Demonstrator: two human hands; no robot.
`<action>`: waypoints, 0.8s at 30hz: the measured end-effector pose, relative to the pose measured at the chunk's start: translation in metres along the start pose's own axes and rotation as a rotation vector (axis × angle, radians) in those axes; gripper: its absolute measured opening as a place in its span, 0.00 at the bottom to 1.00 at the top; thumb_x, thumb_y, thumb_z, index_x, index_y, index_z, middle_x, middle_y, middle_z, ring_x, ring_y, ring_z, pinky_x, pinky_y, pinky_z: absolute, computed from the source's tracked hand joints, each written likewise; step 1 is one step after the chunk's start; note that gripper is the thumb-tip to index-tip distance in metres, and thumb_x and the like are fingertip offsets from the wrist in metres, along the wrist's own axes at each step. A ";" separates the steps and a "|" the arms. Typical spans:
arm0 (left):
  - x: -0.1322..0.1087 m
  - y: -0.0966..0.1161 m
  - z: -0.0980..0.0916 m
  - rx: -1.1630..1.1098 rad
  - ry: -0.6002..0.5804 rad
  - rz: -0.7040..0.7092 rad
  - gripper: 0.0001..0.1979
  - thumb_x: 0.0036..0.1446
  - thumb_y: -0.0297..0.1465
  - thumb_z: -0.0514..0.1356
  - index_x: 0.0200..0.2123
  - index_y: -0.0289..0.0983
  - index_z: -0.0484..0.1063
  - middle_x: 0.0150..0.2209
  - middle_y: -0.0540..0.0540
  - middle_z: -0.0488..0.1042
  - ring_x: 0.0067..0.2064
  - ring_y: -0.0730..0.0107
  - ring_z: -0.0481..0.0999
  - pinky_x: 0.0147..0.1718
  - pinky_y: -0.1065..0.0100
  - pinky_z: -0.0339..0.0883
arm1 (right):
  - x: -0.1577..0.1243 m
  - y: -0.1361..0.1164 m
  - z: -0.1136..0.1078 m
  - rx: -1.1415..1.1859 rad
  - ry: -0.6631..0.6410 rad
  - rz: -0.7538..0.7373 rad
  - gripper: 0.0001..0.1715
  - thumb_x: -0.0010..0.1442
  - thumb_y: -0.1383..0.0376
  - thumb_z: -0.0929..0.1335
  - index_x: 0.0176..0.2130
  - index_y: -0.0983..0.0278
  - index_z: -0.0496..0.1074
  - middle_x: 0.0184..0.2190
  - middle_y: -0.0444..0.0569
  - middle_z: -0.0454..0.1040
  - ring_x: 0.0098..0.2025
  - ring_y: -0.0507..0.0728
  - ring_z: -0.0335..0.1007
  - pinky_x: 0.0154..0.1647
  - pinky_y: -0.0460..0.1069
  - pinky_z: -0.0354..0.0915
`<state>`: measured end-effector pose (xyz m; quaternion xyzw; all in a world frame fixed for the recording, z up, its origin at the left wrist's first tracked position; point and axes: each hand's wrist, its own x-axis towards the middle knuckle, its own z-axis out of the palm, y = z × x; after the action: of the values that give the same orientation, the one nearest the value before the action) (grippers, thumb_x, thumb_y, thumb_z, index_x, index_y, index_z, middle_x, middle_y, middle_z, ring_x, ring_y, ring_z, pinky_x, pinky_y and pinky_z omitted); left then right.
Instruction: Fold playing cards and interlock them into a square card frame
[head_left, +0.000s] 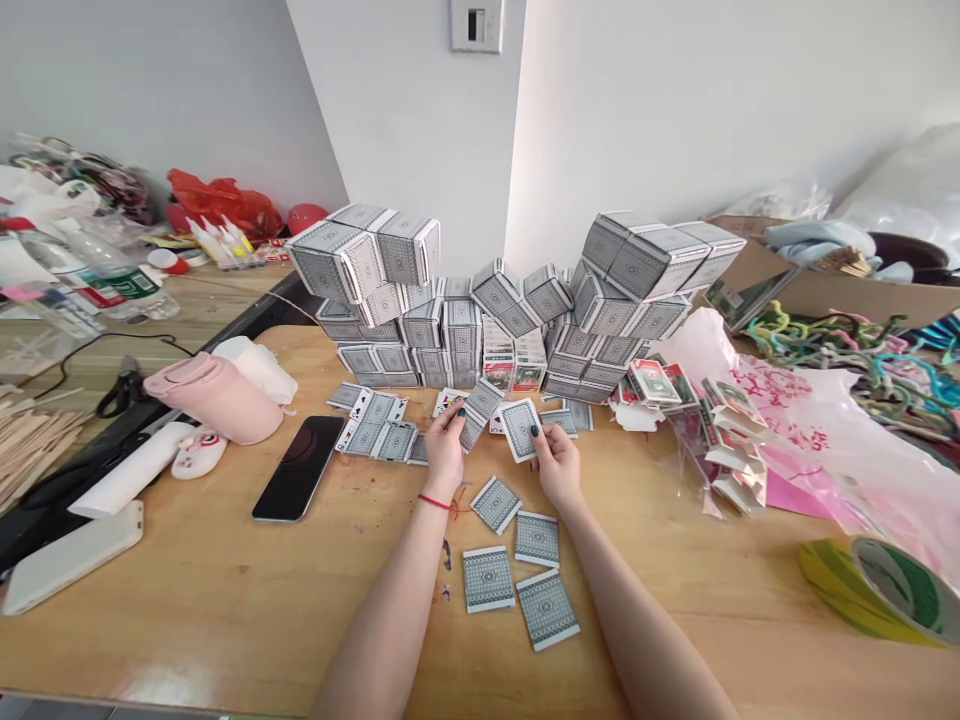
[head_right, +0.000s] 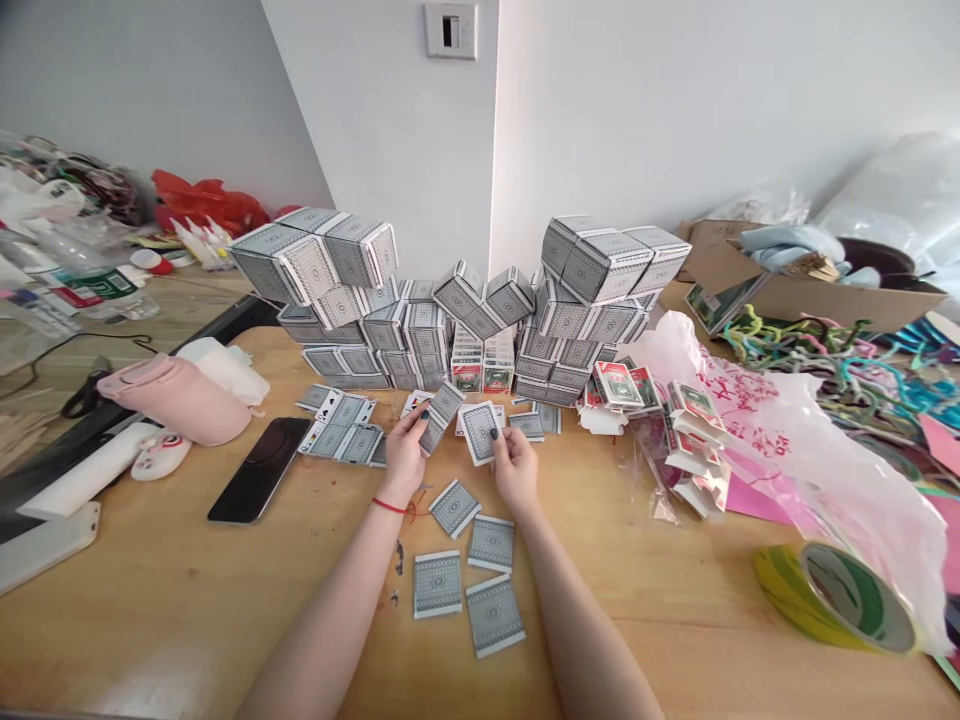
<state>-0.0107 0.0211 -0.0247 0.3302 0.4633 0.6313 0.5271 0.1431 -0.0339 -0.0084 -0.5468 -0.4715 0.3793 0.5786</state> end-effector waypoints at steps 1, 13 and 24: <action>0.000 0.000 0.000 0.001 0.002 -0.001 0.17 0.45 0.32 0.58 0.40 0.35 0.72 0.43 0.42 0.74 0.41 0.66 0.73 0.39 0.66 0.65 | 0.000 0.000 0.000 -0.006 -0.001 -0.002 0.18 0.54 0.49 0.62 0.28 0.62 0.61 0.13 0.37 0.57 0.13 0.48 0.52 0.14 0.45 0.52; -0.001 0.003 -0.001 0.126 0.000 0.076 0.16 0.43 0.32 0.61 0.38 0.34 0.72 0.41 0.41 0.74 0.43 0.64 0.72 0.41 0.65 0.64 | 0.002 0.007 -0.002 -0.117 -0.036 -0.021 0.19 0.53 0.51 0.62 0.30 0.63 0.67 0.13 0.39 0.58 0.16 0.50 0.53 0.17 0.45 0.52; -0.008 0.016 -0.003 0.327 -0.055 0.152 0.14 0.45 0.29 0.60 0.38 0.38 0.74 0.43 0.44 0.74 0.47 0.61 0.70 0.47 0.60 0.61 | 0.009 0.010 -0.011 -0.017 -0.205 0.082 0.21 0.51 0.50 0.63 0.25 0.65 0.69 0.13 0.40 0.55 0.16 0.48 0.48 0.16 0.44 0.47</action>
<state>-0.0172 0.0121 -0.0100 0.4627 0.5190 0.5761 0.4297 0.1572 -0.0269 -0.0163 -0.5290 -0.5086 0.4528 0.5065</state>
